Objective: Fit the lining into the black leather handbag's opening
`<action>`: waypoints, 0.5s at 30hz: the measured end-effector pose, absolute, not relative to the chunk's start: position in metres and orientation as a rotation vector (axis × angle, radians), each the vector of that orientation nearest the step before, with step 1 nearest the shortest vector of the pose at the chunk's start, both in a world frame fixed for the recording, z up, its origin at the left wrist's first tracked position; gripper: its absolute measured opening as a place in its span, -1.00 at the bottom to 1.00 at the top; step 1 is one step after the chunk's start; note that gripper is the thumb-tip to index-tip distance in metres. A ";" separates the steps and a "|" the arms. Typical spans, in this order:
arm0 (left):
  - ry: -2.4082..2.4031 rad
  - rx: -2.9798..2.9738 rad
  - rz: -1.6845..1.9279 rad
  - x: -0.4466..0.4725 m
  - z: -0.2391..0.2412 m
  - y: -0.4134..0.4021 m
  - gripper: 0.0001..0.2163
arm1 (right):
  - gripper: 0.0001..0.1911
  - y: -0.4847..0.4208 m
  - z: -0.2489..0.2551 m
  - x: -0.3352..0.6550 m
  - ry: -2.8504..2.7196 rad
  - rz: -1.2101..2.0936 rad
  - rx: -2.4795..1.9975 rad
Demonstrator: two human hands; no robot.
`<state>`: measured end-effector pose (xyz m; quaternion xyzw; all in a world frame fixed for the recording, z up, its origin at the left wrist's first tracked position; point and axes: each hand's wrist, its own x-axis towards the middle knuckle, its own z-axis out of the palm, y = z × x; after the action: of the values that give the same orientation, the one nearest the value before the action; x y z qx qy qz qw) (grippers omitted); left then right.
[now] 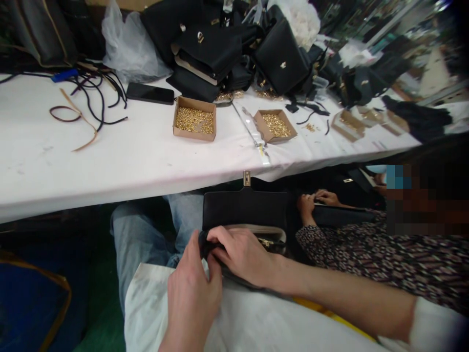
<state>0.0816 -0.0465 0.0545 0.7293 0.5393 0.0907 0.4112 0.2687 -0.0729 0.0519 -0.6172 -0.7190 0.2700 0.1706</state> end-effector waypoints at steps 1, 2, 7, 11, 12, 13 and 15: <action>1.378 1.838 0.203 0.082 0.056 -0.045 -0.49 | -0.75 -0.073 0.051 0.267 -2.004 0.788 -1.760; 1.386 1.840 0.171 0.083 0.058 -0.043 -0.50 | -0.76 -0.073 0.050 0.267 -1.987 0.800 -1.752; 1.288 1.975 0.002 0.089 0.065 -0.038 -0.63 | -0.84 -0.072 0.048 0.265 -2.019 0.809 -1.657; 1.203 2.043 -0.117 0.089 0.064 -0.034 -0.50 | -0.83 -0.073 0.052 0.264 -2.064 0.773 -1.734; 1.198 2.042 -0.136 0.088 0.063 -0.032 -0.47 | -0.83 -0.074 0.053 0.263 -2.100 0.755 -1.749; 1.191 2.033 -0.146 0.088 0.062 -0.030 -0.47 | -0.84 -0.075 0.052 0.263 -2.154 0.731 -1.755; 1.142 2.005 -0.119 0.086 0.063 -0.025 -0.56 | -0.84 -0.076 0.046 0.263 -2.292 0.649 -1.755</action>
<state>0.0856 -0.0245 0.0628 0.7938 0.4522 -0.0472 0.4038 0.2632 -0.0764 0.0465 -0.5906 -0.7715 0.2184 0.0912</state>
